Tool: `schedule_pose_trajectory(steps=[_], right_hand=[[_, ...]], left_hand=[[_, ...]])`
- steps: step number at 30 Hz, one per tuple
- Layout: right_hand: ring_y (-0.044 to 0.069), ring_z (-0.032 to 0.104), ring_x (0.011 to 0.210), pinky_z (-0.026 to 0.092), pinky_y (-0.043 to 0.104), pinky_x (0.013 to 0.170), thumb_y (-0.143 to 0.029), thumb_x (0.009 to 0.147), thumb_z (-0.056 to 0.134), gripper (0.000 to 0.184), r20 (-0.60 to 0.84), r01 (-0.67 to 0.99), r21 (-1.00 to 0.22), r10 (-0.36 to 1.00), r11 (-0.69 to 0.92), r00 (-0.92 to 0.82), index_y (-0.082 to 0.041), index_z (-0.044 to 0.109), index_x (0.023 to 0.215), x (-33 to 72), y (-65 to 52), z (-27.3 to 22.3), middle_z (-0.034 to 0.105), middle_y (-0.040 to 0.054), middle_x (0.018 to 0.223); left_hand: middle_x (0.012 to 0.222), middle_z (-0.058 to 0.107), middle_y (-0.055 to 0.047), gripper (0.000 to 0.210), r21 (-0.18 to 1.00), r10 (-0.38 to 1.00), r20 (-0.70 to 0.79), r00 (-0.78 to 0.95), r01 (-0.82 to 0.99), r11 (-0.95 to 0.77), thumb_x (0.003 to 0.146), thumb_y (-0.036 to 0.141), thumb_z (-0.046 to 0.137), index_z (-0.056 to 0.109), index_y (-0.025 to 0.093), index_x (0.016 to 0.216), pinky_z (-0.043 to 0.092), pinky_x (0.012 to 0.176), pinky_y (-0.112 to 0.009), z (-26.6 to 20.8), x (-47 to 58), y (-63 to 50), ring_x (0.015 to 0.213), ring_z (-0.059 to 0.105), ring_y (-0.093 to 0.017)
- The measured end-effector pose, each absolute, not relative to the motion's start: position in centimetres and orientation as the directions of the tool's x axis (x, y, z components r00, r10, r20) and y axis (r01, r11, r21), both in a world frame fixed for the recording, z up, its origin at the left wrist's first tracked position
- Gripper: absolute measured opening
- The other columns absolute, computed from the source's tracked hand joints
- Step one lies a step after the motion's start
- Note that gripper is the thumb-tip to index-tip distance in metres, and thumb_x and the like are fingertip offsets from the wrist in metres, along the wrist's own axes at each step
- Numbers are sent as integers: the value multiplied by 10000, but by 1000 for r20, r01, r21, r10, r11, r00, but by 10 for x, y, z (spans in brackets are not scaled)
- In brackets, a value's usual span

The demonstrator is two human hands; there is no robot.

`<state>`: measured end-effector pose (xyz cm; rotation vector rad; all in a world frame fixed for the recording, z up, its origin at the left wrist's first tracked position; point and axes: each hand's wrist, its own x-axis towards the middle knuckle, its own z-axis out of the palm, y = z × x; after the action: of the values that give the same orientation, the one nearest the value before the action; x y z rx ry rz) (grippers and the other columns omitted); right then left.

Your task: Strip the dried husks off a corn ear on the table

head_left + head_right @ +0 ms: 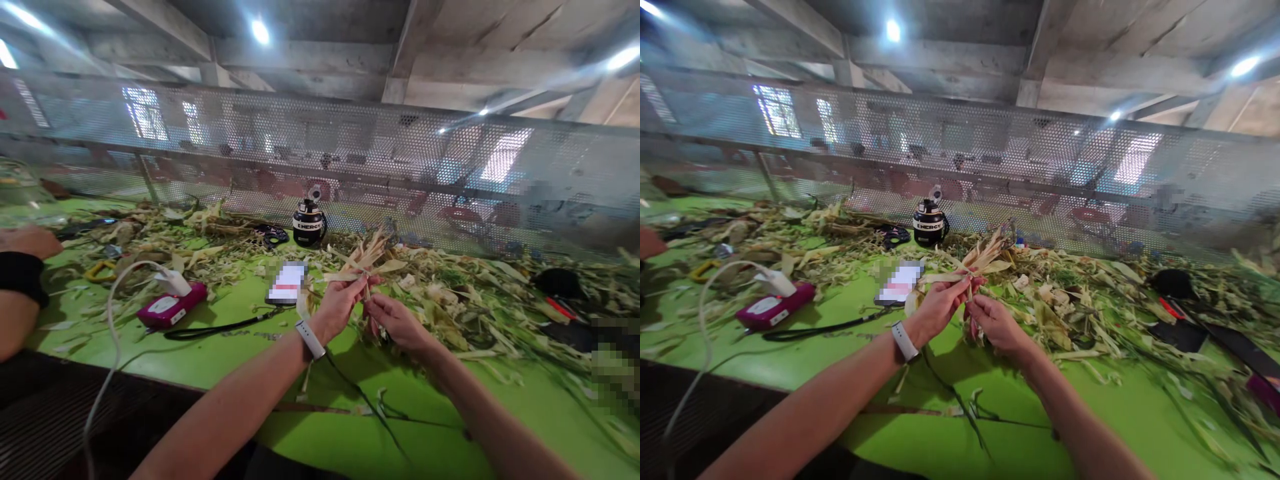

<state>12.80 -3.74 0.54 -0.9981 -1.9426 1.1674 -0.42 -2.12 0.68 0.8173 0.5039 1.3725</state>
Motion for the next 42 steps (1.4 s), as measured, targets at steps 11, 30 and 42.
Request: schedule_pose_trajectory(steps=[11,30,42], right_hand=[[94,436,414,309,232,427,-655,757,475,512,76,161,-978,953,128,-295,-173,536,595,137,-38,10,494,-22,448],[53,278,361,255,196,357,-610,736,541,466,202,187,-951,951,248,-234,-196,426,557,138,-38,19,331,-83,406],[147,567,666,444,259,613,-500,732,586,329,244,215,-932,944,292,-224,-172,615,718,153,-36,28,640,19,700]], left_hand=[[529,460,59,262,827,974,68,215,-558,65,704,332,671,631,139,876,346,488,-203,13,-12,-23,466,409,-54],[592,417,49,293,934,892,355,281,-75,-348,727,427,619,528,148,725,279,552,-230,11,-28,-3,564,330,-78],[617,475,30,310,967,822,255,510,-108,-233,749,430,609,657,155,885,229,512,-221,18,-35,-11,528,298,-67]])
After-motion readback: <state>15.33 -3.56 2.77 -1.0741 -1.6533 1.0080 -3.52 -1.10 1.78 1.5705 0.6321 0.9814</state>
